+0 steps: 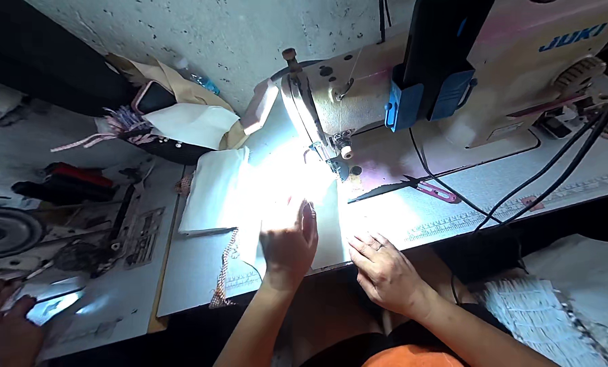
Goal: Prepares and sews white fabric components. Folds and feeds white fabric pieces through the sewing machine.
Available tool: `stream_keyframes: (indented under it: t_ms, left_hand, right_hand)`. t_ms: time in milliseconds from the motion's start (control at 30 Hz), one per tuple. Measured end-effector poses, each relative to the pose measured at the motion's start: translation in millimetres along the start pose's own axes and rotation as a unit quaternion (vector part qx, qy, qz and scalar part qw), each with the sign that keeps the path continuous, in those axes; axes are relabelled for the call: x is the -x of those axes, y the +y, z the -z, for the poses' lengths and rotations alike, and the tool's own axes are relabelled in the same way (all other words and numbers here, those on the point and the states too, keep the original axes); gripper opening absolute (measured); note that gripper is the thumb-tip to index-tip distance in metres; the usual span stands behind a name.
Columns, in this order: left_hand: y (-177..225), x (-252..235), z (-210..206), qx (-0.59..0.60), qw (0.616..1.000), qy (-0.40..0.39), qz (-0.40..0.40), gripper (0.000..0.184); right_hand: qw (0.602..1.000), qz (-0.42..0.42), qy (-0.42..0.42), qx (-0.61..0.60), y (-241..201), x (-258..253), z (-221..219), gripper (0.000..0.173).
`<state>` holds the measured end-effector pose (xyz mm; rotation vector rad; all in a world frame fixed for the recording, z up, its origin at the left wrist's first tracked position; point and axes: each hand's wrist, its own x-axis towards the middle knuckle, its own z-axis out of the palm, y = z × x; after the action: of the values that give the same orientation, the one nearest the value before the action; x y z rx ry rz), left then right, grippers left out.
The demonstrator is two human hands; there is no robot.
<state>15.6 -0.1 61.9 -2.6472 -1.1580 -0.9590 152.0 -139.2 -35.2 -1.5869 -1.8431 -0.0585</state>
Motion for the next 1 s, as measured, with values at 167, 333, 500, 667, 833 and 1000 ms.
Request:
stream_keyframes:
  t_ms: [167, 333, 500, 667, 833, 1000]
  left_hand:
    - [-12, -3, -25, 0.153, 0.976, 0.023, 0.153, 0.020]
    - [-19, -19, -21, 0.217, 0.969, 0.068, 0.101, 0.020]
    - [-14, -14, -16, 0.149, 0.988, 0.048, -0.008, 0.026]
    - [-18, -12, -11, 0.118, 0.989, 0.023, -0.080, 0.031]
    - [-23, -15, 1, 0.057, 0.995, -0.048, -0.063, 0.045]
    - [-15, -3, -2, 0.076, 0.985, -0.148, -0.045, 0.018]
  right_hand:
    - [1.000, -0.001, 0.003, -0.011, 3, -24, 12, 0.038]
    - [0.988, -0.104, 0.041, -0.103, 27, -90, 14, 0.016]
    - [0.991, -0.129, 0.005, -0.031, 48, -140, -4, 0.044]
    - [0.998, -0.029, 0.058, -0.008, 68, -146, -15, 0.018]
    - [0.998, 0.064, 0.022, -0.001, 86, -146, -2, 0.014]
    - [0.991, 0.128, -0.013, 0.024, 101, -146, 8, 0.019]
